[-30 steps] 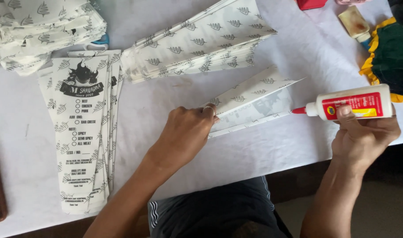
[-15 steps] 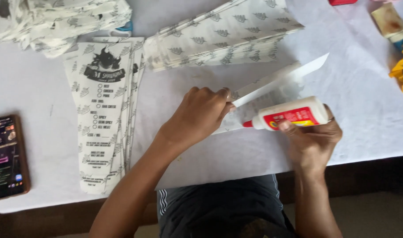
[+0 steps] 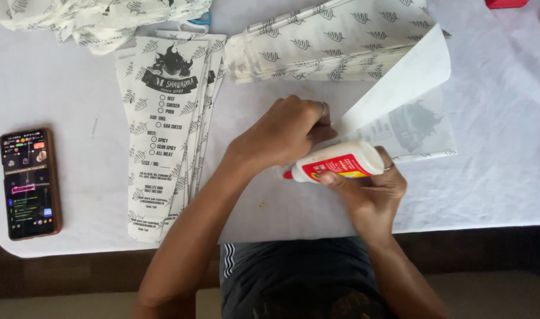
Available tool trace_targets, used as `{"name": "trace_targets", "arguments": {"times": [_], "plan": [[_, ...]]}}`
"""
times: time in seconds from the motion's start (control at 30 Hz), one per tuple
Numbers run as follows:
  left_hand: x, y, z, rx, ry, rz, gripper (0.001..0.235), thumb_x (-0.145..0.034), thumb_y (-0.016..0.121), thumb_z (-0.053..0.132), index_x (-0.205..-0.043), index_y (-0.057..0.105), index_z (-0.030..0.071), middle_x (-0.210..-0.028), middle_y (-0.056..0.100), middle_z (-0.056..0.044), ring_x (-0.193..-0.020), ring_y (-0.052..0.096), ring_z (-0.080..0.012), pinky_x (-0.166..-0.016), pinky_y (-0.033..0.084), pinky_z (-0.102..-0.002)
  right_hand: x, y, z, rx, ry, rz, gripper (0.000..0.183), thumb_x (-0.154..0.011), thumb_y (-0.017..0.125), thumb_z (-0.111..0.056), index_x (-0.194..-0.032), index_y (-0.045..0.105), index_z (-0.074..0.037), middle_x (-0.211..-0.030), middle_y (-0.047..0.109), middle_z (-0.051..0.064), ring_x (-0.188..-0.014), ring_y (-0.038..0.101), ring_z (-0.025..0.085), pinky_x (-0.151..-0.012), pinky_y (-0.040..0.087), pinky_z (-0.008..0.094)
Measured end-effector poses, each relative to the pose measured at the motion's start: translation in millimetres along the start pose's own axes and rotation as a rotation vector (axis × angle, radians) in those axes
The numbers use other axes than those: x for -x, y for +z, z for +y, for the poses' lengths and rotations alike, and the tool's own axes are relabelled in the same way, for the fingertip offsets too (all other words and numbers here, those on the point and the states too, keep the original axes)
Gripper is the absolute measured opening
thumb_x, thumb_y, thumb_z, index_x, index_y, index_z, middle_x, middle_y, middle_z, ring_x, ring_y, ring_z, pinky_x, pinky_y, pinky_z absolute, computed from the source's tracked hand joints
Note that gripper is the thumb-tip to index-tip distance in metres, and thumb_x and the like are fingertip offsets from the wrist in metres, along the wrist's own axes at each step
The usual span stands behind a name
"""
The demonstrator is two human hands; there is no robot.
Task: Rapidly folding paper packaging sleeves and applying glue to the edges to assemble them.
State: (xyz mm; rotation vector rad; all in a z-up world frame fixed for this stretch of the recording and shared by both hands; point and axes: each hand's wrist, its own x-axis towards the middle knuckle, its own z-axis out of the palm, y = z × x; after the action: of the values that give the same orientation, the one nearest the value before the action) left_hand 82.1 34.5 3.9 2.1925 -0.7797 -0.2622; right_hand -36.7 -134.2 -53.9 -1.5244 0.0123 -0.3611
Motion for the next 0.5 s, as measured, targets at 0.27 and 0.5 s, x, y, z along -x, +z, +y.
{"name": "trace_targets", "arguments": {"times": [0.27, 0.5], "plan": [[39.4, 13.3, 19.4, -0.009, 0.183, 0.02, 0.014, -0.097, 0.071, 0.012, -0.102, 0.067, -0.001, -0.097, 0.079, -0.016, -0.059, 0.069, -0.0155, -0.05, 0.056, -0.03, -41.0, -187.5, 26.2, 0.55, -0.081, 0.592, 0.043, -0.115, 0.086, -0.009, -0.098, 0.047, -0.01, -0.092, 0.045, 0.0, -0.083, 0.05, 0.012, -0.072, 0.043, 0.027], [70.5, 58.1, 15.4, -0.439, 0.261, 0.145, 0.028, -0.089, 0.078, 0.027, -0.106, 0.071, 0.006, -0.15, 0.051, -0.026, -0.135, 0.058, -0.0366, -0.094, 0.058, -0.046, -71.6, -287.8, 18.9, 1.121, -0.046, 0.355, 0.03, -0.119, 0.077, -0.009, -0.146, 0.064, -0.003, -0.116, 0.068, 0.013, -0.09, 0.062, 0.021, -0.07, 0.05, 0.036]]}}
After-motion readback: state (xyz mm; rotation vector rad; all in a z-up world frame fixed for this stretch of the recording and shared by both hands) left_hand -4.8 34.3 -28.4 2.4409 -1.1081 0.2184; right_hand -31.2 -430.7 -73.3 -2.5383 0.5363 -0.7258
